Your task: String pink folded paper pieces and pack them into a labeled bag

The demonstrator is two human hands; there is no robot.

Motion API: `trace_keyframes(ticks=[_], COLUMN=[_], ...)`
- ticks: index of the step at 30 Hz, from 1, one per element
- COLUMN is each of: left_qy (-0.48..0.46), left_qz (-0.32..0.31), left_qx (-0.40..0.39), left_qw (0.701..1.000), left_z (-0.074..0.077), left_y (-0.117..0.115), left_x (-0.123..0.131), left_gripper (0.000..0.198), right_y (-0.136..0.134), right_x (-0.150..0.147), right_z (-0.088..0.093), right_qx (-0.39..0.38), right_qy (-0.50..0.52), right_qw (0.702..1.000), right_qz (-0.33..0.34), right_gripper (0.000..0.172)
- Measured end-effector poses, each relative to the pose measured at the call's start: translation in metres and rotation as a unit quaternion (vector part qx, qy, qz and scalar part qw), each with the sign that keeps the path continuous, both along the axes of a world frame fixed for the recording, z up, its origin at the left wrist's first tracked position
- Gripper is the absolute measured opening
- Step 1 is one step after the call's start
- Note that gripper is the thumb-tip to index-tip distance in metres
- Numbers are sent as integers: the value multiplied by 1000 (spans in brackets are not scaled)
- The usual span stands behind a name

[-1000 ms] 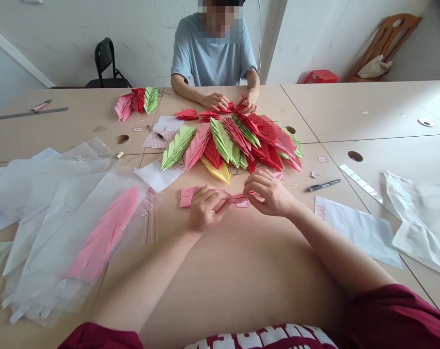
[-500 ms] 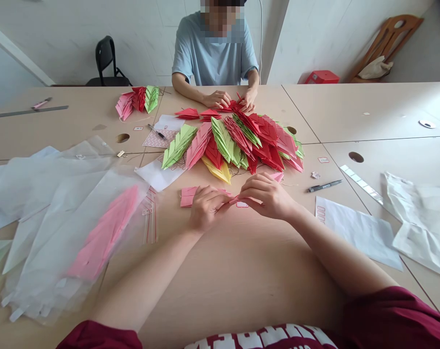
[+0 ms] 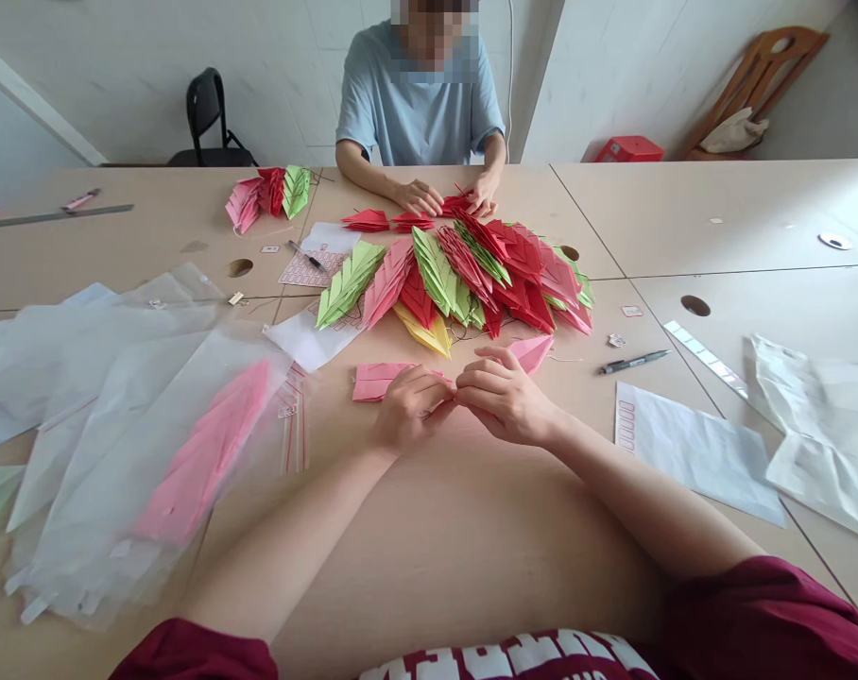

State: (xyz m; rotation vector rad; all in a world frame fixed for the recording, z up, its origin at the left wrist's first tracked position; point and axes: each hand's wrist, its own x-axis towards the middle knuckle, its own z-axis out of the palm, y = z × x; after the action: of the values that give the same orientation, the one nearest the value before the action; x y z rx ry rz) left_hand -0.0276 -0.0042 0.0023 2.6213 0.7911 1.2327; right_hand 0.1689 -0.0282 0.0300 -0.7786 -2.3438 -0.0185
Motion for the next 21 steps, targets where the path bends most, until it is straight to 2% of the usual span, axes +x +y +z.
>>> trace_keyframes(ticks=[5,12,15,21], left_qy=[-11,-42,-17,30], left_qz=[2,1,-4,45], left_qx=[-14,-50,-24,52], left_qw=[1000,998,1000,997], left_z=[-1,3,3,5], left_y=[2,-2,-5,-6], left_x=[-2,-2,-2,-1], left_gripper=[6,9,12,5], right_y=[6,14,13,10], right_x=[5,14,13,12], right_z=[0,-1,-2,-1], right_qx=[-20,-11,-14,-24], right_qy=[41,56,45,35], right_qw=[999,997,998,998], right_qz=[-21,-43,-41,-40], right_gripper=[7,4,4,11])
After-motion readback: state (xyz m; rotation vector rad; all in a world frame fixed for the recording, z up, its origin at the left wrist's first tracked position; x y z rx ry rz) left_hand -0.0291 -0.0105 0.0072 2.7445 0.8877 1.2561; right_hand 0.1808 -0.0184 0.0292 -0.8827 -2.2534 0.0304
